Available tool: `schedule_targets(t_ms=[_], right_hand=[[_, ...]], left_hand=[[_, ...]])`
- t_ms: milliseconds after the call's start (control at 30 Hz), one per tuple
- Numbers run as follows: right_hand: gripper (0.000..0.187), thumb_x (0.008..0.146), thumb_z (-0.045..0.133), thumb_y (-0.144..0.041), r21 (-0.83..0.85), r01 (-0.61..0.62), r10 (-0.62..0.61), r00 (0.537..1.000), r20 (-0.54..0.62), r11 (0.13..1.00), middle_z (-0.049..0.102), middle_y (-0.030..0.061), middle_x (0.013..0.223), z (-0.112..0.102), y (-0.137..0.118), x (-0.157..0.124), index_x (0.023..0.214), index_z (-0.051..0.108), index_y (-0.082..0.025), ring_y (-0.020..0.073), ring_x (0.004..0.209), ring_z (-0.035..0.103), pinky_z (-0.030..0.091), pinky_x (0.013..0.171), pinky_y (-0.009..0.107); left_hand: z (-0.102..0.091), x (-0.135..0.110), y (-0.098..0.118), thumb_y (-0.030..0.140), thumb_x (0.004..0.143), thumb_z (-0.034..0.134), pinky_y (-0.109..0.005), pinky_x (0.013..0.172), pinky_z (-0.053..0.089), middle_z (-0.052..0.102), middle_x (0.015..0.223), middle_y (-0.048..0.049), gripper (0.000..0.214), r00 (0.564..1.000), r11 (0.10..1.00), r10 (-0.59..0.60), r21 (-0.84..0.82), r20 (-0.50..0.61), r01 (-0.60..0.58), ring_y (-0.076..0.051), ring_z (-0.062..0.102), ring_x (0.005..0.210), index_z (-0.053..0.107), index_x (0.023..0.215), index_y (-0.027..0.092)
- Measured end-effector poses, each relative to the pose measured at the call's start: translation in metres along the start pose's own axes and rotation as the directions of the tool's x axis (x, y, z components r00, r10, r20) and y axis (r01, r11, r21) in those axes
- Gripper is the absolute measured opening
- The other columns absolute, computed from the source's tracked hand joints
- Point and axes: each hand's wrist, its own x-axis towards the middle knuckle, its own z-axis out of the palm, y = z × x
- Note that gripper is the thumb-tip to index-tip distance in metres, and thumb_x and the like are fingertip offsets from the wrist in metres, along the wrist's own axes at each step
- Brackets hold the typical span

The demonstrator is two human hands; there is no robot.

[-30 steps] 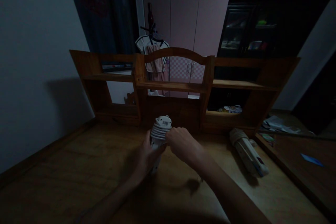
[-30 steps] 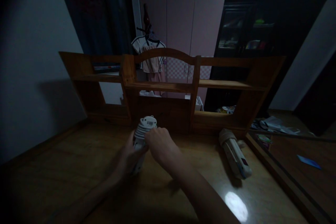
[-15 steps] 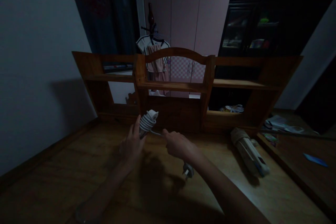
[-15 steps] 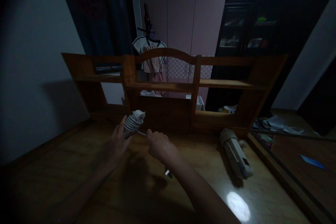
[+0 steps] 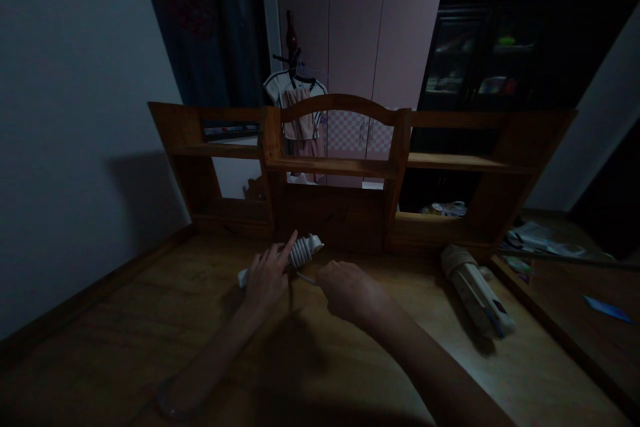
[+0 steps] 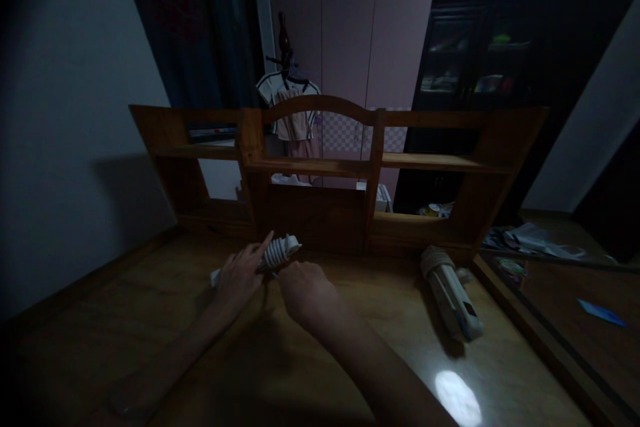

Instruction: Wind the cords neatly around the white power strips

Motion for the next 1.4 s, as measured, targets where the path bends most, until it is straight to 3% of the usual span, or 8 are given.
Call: schedule_targets(t_ms=[200,367,600,833,1000,1100,1233,1400], right_hand=[[0.029,0.072,0.06,-0.01,0.039,0.17,-0.173,0.979,0.112,0.985,0.069,0.0154,0.099,-0.007,0.003,-0.001,0.101,0.067,-0.009,0.0235,0.091,0.066,0.048,0.071,0.027],[0.043,0.072,0.058,-0.011,0.08,0.229,-0.232,0.972,0.042,0.97,0.07,0.0106,0.105,-0.017,0.015,-0.006,0.114,0.063,-0.016,0.0211,0.09,0.066,0.046,0.067,0.026],[0.031,0.073,0.056,-0.009,-0.033,0.064,-0.064,0.998,0.018,0.997,0.072,0.0133,0.095,-0.032,0.02,-0.022,0.1,0.069,-0.014,0.0212,0.087,0.067,0.045,0.068,0.026],[0.022,0.07,0.058,-0.011,-0.05,0.004,-0.006,0.999,-0.034,0.999,0.073,0.0099,0.087,-0.042,0.019,-0.025,0.087,0.072,-0.016,0.0224,0.08,0.068,0.041,0.06,0.026],[0.014,0.08,0.058,-0.021,-0.022,-0.022,0.019,0.988,-0.154,1.0,0.071,0.0067,0.078,-0.051,0.033,-0.025,0.079,0.072,-0.019,0.0193,0.074,0.066,0.035,0.056,0.025],[0.014,0.077,0.067,-0.034,0.041,-0.065,0.071,0.979,-0.189,0.997,0.07,0.004,0.074,-0.058,0.052,-0.026,0.076,0.072,-0.02,0.0173,0.07,0.063,0.034,0.057,0.025],[0.021,0.072,0.074,-0.04,0.207,-0.004,0.045,0.979,-0.197,0.978,0.067,-0.0007,0.072,-0.064,0.074,-0.031,0.076,0.069,-0.019,0.0129,0.065,0.058,0.034,0.055,0.022],[0.02,0.073,0.074,-0.036,0.348,0.137,-0.061,0.974,-0.22,0.928,0.063,-0.0039,0.07,-0.069,0.076,-0.037,0.075,0.067,-0.017,0.0097,0.063,0.053,0.033,0.056,0.021]], left_hand=[[0.007,-0.004,0.014,0.006,0.077,0.048,-0.035,0.086,0.034,0.059,0.11,-0.0063,0.087,0.99,0.991,0.128,0.019,0.067,-0.13,-0.023,0.052,0.096,0.009,0.151,0.029],[0.01,-0.006,0.021,0.007,0.082,0.042,-0.036,0.085,0.036,0.061,0.101,-0.0099,0.076,0.974,0.971,0.219,0.079,0.064,-0.224,-0.023,0.052,0.092,0.01,0.151,0.013],[0.012,-0.006,0.024,0.005,0.084,0.04,-0.04,0.093,0.037,0.06,0.111,-0.0128,0.053,0.957,0.953,0.287,0.086,0.041,-0.289,-0.025,0.053,0.1,0.046,0.136,0.013],[-0.003,-0.006,0.031,0.006,0.085,0.045,-0.046,0.096,0.037,0.06,0.11,-0.0098,0.059,0.936,0.932,0.351,0.098,-0.014,-0.348,-0.026,0.053,0.103,0.043,0.139,0.03],[-0.005,-0.01,0.034,0.008,0.087,0.048,-0.046,0.099,0.036,0.061,0.116,-0.01,0.059,0.909,0.908,0.414,0.086,-0.041,-0.41,-0.026,0.053,0.11,0.04,0.141,0.03],[-0.007,-0.014,0.038,0.012,0.091,0.046,-0.045,0.101,0.035,0.061,0.119,-0.0099,0.054,0.885,0.888,0.459,0.071,-0.077,-0.455,-0.026,0.053,0.112,0.039,0.142,0.025],[-0.006,-0.017,0.042,0.014,0.094,0.043,-0.044,0.103,0.034,0.063,0.119,-0.01,0.037,0.839,0.856,0.516,0.064,-0.176,-0.513,-0.024,0.054,0.112,0.051,0.13,0.016],[-0.008,-0.019,0.046,0.015,0.094,0.045,-0.043,0.103,0.035,0.064,0.117,-0.0079,0.032,0.779,0.808,0.578,0.036,-0.243,-0.588,-0.022,0.054,0.112,0.054,0.124,0.018]])
